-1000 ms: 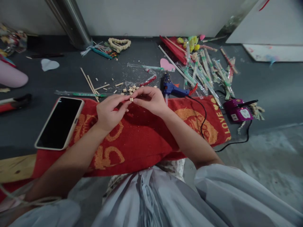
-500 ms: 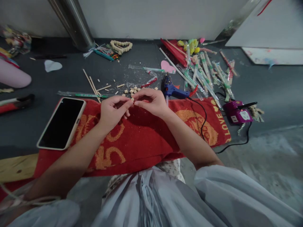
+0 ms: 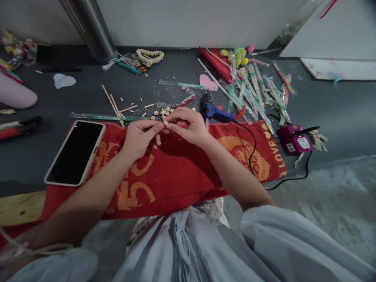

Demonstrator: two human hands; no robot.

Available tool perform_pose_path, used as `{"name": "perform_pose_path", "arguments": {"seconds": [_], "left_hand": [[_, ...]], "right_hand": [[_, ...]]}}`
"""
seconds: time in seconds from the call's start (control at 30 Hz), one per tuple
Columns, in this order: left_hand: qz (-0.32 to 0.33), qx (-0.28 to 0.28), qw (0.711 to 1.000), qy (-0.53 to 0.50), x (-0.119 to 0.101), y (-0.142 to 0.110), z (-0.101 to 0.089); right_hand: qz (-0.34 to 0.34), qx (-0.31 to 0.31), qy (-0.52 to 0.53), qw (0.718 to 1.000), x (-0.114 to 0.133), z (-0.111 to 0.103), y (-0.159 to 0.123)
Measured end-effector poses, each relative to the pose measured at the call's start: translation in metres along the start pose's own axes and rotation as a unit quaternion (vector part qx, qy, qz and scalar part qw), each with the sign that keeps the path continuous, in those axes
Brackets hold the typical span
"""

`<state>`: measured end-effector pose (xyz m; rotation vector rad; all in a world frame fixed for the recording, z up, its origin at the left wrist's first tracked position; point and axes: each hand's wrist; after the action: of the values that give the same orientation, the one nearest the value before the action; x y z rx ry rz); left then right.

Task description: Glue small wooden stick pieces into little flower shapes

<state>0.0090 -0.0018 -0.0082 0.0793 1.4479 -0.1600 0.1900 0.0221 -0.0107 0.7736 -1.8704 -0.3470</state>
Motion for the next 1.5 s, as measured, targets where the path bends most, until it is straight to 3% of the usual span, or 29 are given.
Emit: {"name": "perform_pose_path", "arguments": {"seconds": [0.5,0.67,0.77,0.83,1.0,1.1,1.23,1.5], "left_hand": [[-0.043,-0.008,0.999,-0.020,-0.001,0.003,-0.001],[-0.063,-0.027,0.998,0.008,0.001,0.006,-0.003],[-0.076,-0.032,0.997,0.011,0.001,0.007,-0.003],[-0.074,-0.024,0.997,0.017,0.000,0.006,-0.003],[-0.081,-0.016,0.996,0.022,-0.001,0.006,-0.001],[-0.089,-0.018,0.996,0.017,-0.001,0.006,-0.001],[-0.076,-0.024,0.997,0.024,0.000,0.007,-0.002],[-0.085,-0.033,0.996,0.006,-0.001,0.005,-0.001]], "right_hand": [[0.007,0.053,0.005,0.999,-0.002,0.000,0.000],[0.125,0.053,-0.083,0.987,0.001,-0.023,0.003],[0.198,0.009,-0.218,0.956,0.004,-0.054,0.005],[0.233,-0.021,-0.315,0.920,0.004,-0.076,0.004],[0.326,0.047,-0.495,0.804,-0.009,-0.107,-0.010],[0.364,0.092,-0.534,0.758,-0.019,-0.110,-0.018],[0.376,0.105,-0.536,0.748,-0.027,-0.107,-0.021],[0.347,0.122,-0.533,0.762,-0.031,-0.099,-0.017]]}}
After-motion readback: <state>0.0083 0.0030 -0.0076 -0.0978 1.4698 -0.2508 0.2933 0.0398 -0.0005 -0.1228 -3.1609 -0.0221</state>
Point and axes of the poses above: each hand's wrist, its own y-axis towards the middle knuckle, its own z-axis out of the palm, x = y × z, and after that the axes turned 3 degrees about -y, right-handed
